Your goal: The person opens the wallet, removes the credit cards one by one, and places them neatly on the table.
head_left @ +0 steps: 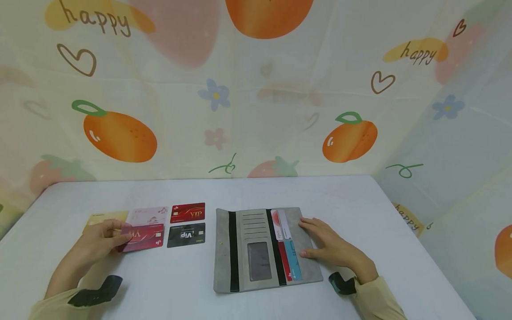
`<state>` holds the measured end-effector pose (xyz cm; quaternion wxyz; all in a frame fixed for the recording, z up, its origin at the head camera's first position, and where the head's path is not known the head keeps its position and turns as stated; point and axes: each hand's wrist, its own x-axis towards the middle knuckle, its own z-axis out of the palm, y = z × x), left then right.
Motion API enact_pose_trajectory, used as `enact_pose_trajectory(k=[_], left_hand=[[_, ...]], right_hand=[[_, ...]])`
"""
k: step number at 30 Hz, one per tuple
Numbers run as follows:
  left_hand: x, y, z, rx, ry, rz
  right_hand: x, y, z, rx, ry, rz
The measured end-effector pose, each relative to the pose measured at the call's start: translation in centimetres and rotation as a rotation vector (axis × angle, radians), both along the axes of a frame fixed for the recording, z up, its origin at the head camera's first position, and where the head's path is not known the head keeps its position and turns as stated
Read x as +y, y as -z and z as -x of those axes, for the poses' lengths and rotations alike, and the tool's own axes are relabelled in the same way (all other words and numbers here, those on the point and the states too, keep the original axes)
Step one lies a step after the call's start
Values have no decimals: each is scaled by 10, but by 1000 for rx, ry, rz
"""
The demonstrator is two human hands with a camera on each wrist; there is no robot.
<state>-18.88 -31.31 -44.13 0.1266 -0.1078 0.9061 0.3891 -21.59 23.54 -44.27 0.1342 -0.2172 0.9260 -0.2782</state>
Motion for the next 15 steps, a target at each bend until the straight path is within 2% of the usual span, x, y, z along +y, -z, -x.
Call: enact_pose_trajectory(k=[6, 15], left_hand=[[-2, 1, 0, -14, 16, 39], [-7, 5, 1, -91, 38, -6]], right_hand=[[0, 1, 0, 2, 7, -10], [-1, 0, -1, -2, 13, -8]])
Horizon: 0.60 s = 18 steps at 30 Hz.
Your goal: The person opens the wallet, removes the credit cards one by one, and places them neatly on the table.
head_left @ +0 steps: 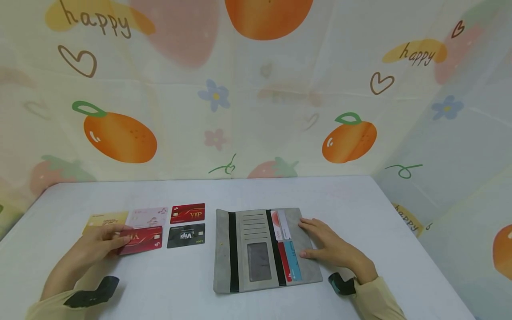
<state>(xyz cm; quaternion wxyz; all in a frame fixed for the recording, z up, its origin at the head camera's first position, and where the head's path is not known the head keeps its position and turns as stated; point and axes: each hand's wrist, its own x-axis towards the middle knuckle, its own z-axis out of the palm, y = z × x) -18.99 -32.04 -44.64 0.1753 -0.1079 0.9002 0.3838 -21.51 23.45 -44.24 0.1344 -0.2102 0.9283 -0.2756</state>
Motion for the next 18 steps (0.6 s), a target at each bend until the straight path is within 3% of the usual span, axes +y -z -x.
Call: enact_pose_trajectory(k=[4, 11, 18], left_hand=[[-1, 0, 0, 7, 6, 4], [-4, -2, -3, 109, 64, 16], [-3, -3, -2, 52, 50, -6]], right_hand=[[-1, 0, 0, -6, 6, 2], [0, 1, 0, 0, 0, 0], [1, 0, 0, -1, -6, 6]])
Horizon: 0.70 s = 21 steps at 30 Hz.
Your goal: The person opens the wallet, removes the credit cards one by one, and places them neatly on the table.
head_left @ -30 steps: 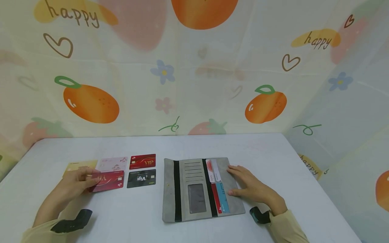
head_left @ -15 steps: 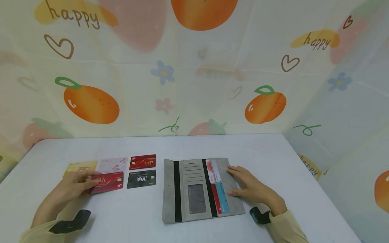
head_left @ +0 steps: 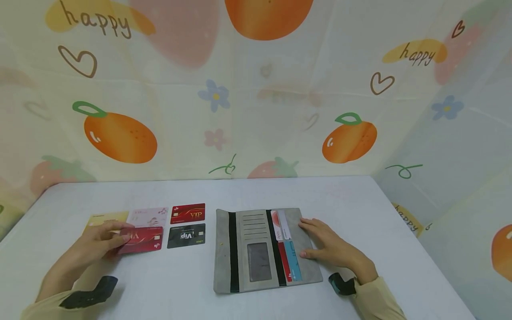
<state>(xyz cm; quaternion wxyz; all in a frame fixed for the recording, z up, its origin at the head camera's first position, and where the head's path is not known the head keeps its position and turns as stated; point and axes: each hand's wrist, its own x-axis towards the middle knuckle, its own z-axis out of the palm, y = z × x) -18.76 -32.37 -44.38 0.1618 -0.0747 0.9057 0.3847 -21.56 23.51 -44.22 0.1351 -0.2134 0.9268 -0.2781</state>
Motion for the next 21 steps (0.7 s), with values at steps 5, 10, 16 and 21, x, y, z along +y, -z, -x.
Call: enact_pose_trajectory(k=[5, 10, 16, 21], left_hand=[[4, 3, 2, 54, -12, 59], [6, 6, 3, 81, -30, 104], [9, 4, 4, 59, -76, 102], [11, 2, 3, 56, -91, 96]], right_hand=[[0, 0, 0, -3, 4, -2], [0, 0, 0, -2, 4, -2], [-1, -1, -1, -4, 9, -8], [-1, -1, -1, -8, 14, -9]])
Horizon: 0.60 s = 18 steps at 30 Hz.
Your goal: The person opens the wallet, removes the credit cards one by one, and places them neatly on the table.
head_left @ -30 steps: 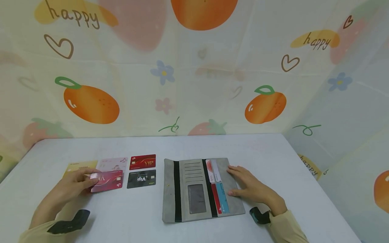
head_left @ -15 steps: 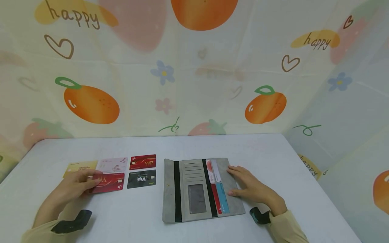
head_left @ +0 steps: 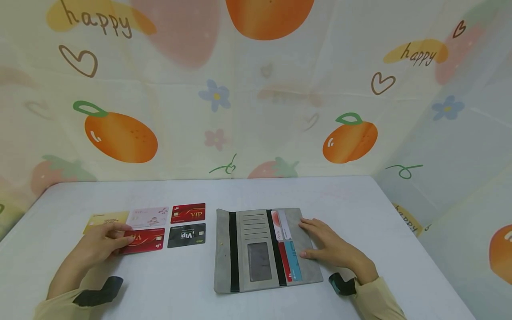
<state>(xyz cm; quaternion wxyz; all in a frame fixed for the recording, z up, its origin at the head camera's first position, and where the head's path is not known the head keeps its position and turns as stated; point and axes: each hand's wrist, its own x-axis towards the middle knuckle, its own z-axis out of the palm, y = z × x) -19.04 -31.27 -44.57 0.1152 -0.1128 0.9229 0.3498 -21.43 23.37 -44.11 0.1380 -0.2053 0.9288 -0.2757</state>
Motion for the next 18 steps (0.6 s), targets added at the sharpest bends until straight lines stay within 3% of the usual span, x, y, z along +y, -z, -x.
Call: enact_pose_trajectory(k=[10, 18], left_hand=[[-1, 0, -1, 15, 8, 27], [1, -1, -1, 47, -22, 4]], right_hand=[[0, 0, 0, 2, -3, -1], [2, 1, 1, 11, -17, 5]])
